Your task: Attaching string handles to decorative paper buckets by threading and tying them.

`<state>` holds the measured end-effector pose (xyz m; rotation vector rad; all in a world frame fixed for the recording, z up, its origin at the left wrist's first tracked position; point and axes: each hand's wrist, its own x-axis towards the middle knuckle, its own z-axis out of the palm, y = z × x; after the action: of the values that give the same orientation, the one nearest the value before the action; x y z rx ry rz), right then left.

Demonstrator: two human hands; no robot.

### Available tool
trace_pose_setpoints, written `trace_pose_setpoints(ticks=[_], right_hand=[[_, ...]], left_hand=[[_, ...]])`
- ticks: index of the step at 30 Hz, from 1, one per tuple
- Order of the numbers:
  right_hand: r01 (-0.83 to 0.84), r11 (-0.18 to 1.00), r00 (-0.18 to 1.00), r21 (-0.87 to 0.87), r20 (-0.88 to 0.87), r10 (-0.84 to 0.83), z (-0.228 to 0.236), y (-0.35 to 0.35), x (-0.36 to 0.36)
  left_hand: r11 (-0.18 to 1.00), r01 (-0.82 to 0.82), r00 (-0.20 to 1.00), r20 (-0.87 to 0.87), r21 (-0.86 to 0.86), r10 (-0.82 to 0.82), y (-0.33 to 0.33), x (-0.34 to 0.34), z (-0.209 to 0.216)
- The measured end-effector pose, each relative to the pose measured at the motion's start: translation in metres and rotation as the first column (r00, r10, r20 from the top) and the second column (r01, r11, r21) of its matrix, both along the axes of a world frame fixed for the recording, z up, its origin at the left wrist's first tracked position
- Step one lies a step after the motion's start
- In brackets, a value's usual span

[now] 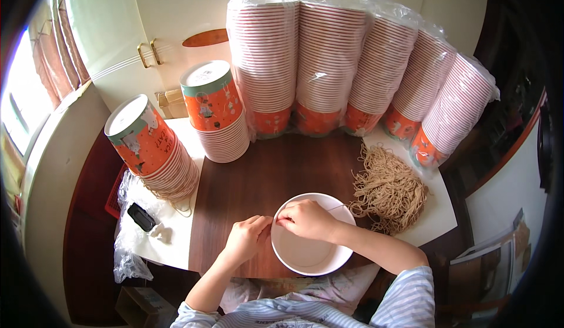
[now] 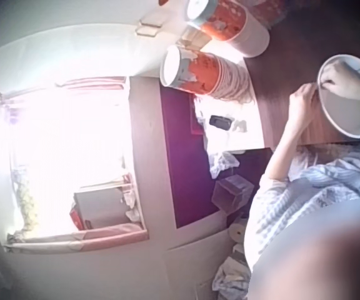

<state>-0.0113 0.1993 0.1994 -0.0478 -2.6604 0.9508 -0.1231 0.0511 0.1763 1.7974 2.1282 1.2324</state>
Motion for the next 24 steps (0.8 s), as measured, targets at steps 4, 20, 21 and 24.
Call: trace_pose_setpoints(ticks=[4, 20, 21, 24], right_hand=[[-0.114, 0.993, 0.993, -0.005, 0.009, 0.114, -0.003, 0.000, -0.006], [-0.101, 0.968, 0.962, 0.230, 0.272, 0.036, 0.049, 0.051, 0.029], [-0.076, 0.971, 0.958, 0.228, 0.287, 0.008, 0.052, 0.058, 0.031], [0.009, 0.997, 0.904, 0.072, 0.426, -0.039, 0.060, 0.071, 0.038]], left_hand=[[0.999, 0.003, 0.999, 0.044, -0.041, -0.001, -0.005, -0.007, -0.010], [0.642, -0.262, -0.175, 0.619, 0.720, -0.766, -0.060, -0.047, -0.035], [0.645, -0.287, -0.164, 0.627, 0.708, -0.761, -0.059, -0.043, -0.027], [0.813, -0.174, -0.095, 0.813, 0.555, -0.575, -0.060, -0.047, -0.019]])
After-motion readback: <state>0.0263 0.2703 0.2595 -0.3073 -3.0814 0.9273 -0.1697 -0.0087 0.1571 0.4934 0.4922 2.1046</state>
